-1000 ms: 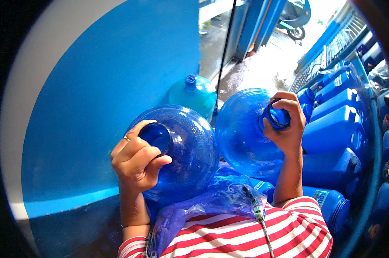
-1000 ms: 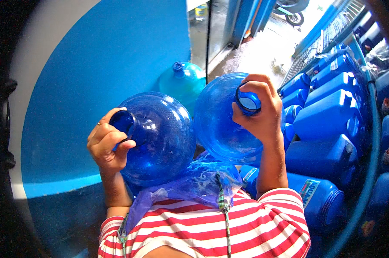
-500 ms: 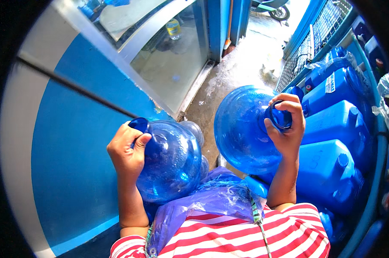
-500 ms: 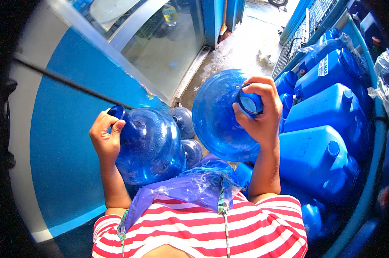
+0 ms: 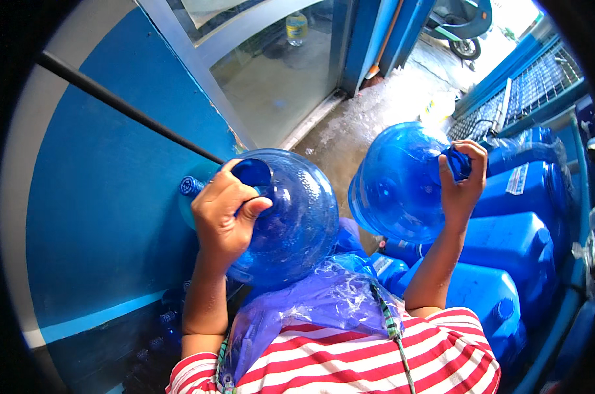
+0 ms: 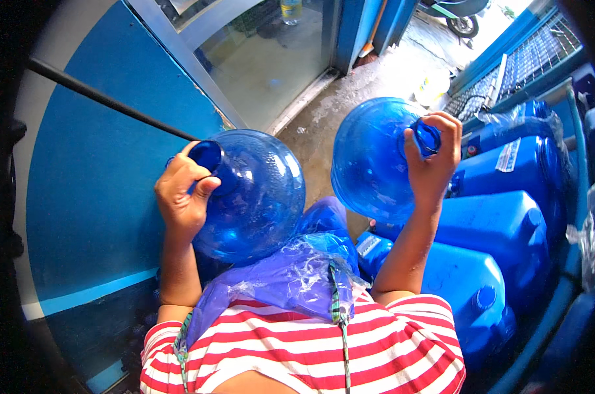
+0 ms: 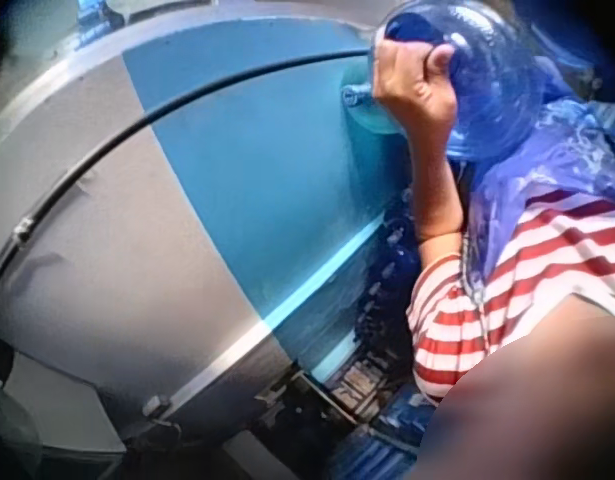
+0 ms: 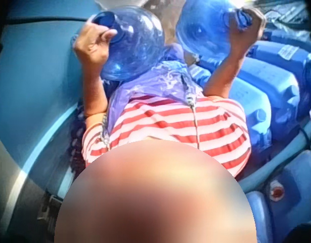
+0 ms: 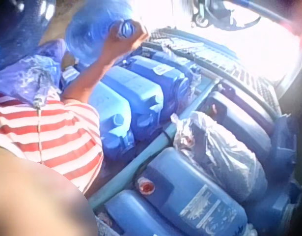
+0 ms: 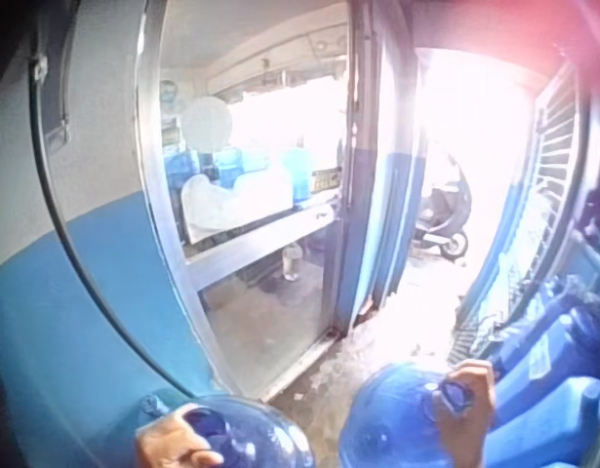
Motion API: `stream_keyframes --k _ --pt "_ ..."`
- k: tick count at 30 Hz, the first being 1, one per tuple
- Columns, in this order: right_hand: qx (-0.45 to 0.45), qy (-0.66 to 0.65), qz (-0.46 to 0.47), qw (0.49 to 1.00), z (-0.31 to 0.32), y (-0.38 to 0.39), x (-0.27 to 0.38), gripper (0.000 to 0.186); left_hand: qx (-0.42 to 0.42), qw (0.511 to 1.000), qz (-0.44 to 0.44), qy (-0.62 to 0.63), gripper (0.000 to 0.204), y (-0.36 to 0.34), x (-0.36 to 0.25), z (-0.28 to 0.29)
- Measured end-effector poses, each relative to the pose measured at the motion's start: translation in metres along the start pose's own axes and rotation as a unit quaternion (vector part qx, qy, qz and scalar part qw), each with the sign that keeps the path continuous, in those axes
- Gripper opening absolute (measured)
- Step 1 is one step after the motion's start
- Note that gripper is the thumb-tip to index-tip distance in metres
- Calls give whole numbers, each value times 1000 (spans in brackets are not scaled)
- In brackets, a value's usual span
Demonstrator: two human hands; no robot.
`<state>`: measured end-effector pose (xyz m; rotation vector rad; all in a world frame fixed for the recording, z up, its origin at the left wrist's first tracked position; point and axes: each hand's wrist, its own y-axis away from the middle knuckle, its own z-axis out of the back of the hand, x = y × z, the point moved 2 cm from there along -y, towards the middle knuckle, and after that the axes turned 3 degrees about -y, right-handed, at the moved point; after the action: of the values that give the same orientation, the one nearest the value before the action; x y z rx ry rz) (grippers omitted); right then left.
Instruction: The person retrieves two large blue water jugs from a storage area and carries them to a sink. They scrub the exterior of one jug with a sponge and soap, rinse it thoroughly with a hose, and then place it on a counter. The person repeats the process for the second jug, scrubbing and rinsing it before setting it down.
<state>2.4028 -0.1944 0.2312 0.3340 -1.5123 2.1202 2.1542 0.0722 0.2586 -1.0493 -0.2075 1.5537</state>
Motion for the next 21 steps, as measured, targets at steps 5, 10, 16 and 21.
stream_keyframes --k 5,10,16,21 --pt "-20 -36 -109 993 2 -23 -56 33 34 999 12 12 28 -49 16 -56" --pt "-57 -66 -112 990 0 -49 -120 34 61 998 -31 -3 26 -147 47 -123" --pt "-13 -7 -100 995 -24 -96 -164 37 48 996 -69 8 25 -256 73 -166" --pt "31 41 -88 995 -47 -138 -202 39 -4 997 -77 10 30 -320 106 -200"
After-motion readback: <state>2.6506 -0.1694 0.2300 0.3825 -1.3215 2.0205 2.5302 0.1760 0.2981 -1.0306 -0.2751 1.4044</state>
